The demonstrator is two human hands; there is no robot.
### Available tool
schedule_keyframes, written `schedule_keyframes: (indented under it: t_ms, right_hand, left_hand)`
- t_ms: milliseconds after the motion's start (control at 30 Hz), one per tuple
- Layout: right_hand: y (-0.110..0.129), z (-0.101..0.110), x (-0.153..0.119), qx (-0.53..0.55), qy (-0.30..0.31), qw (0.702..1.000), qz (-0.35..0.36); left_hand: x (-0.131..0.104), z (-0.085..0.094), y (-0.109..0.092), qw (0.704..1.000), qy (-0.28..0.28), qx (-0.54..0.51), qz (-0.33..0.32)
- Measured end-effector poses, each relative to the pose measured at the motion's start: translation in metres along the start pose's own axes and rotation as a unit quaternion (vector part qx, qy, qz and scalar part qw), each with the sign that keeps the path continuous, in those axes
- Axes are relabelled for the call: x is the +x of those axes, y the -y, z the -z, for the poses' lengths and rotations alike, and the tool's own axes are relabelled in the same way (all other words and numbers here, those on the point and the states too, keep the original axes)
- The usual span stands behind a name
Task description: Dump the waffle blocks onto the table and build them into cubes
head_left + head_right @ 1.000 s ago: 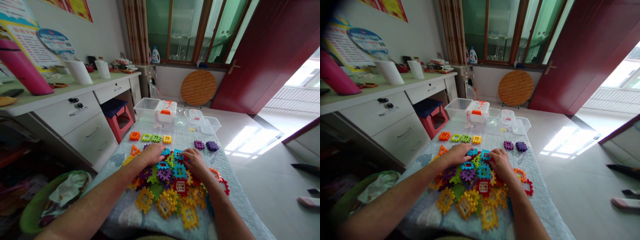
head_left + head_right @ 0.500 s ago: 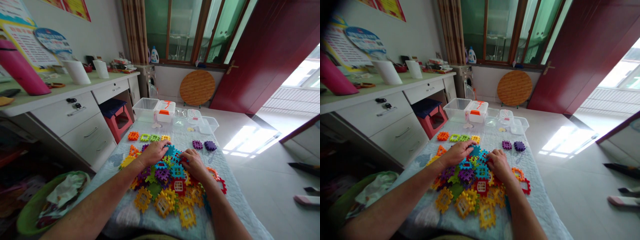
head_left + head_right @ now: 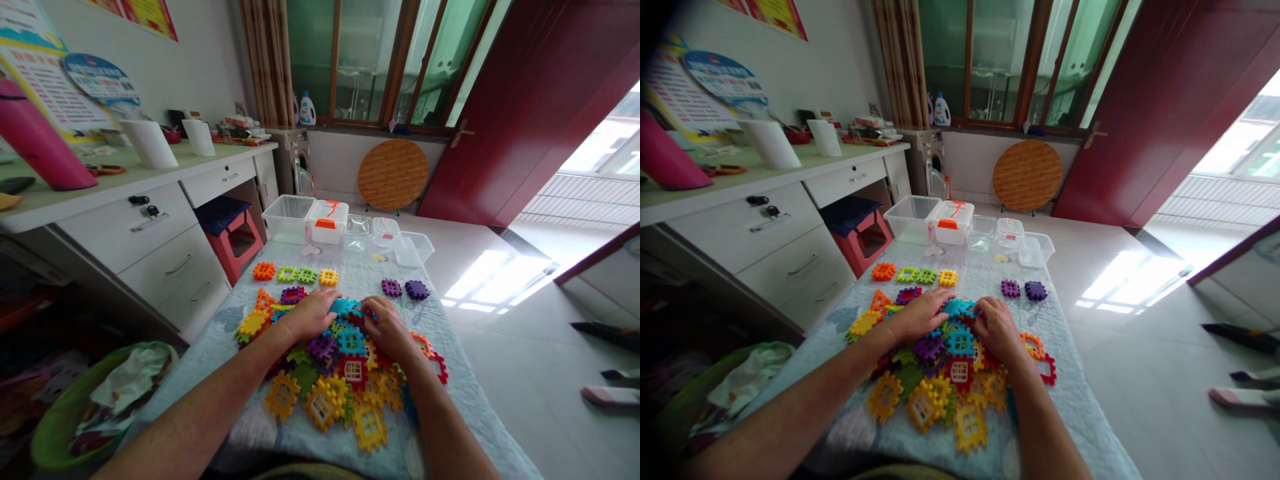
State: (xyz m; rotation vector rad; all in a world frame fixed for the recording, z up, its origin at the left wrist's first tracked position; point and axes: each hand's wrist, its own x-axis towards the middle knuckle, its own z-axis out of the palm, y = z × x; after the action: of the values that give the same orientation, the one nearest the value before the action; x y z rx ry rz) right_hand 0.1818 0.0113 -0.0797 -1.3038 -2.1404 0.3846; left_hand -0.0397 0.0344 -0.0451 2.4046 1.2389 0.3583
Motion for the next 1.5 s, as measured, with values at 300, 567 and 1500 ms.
schedule_keyframes:
  t_ms: [300, 567, 1500]
  right_hand:
    - [-0.006, 0.007, 0.000, 0.089, -0.141, 0.981, -0.102]
    - [-0.004, -0.014, 0.005, 0.342, -0.103, 0.920, -0.164]
    - [0.004, -0.007, 0.001, 0.007, 0.034, 0.999, 0.009]
  left_hand:
    - [0.000, 0.003, 0.002, 1.000, 0.015, -0.010, -0.017]
    - [0.001, 0.005, 0.000, 0.998, -0.011, -0.056, -0.011]
    - [0.013, 0.002, 0.001, 0.999, 0.018, -0.024, -0.025]
